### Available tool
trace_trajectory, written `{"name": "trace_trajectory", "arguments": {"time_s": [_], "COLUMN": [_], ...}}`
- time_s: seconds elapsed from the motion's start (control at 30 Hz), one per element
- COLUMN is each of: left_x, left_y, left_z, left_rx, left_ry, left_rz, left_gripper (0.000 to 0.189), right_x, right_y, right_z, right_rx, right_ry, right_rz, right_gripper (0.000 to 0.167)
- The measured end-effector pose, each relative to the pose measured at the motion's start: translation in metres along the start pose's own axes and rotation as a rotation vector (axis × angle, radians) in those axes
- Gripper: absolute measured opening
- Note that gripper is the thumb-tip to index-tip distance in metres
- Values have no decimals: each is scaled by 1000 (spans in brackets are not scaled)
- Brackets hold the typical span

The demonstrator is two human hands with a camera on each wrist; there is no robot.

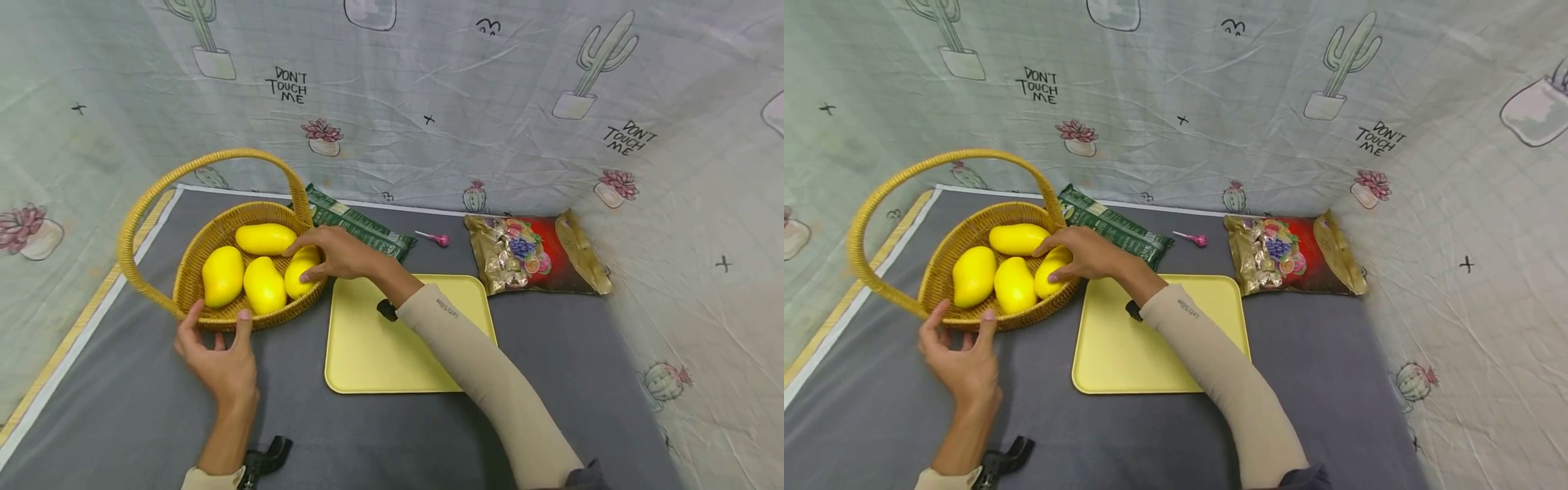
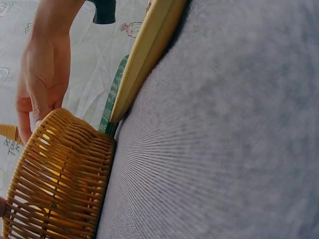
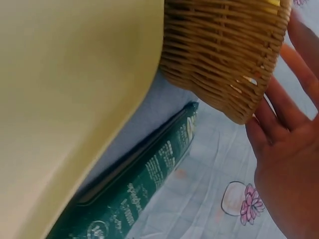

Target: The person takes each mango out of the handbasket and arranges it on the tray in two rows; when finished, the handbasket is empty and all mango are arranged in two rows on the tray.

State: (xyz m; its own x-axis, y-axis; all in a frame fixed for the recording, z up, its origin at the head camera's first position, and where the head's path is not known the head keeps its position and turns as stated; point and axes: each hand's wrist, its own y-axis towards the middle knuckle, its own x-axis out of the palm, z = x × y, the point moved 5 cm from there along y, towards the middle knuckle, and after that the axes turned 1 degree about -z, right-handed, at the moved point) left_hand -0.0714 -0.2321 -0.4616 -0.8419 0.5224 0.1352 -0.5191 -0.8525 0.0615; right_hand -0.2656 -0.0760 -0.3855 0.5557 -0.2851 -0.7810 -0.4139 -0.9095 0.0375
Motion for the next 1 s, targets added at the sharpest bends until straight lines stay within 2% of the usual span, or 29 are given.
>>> {"name": "trace_trajectory", "arguments": {"time_s": [0.37,0.53,0.73,1.0], "left_x": [-1,-2,-1,-2], "left_y": [1,0,0,1], "left_z": [-1,-1,-1,0], "left_rx": [6,0,0,3], "left_ry": [6,16,24,15], "left_rz": [-3,-6,-16,-12], "left_gripper": [67,67,66,66], "right_x": [4,8,12,16], "right_y": [14,21,25,29], "right_z": [-4,-8,-6,-7], "right_rx": [-36,-30,-24,-81], "right_ry": [20,-27,-119,-124], "right_rz": [-242,-314,-296,-251], "right_gripper": [53,52,48,42]}}
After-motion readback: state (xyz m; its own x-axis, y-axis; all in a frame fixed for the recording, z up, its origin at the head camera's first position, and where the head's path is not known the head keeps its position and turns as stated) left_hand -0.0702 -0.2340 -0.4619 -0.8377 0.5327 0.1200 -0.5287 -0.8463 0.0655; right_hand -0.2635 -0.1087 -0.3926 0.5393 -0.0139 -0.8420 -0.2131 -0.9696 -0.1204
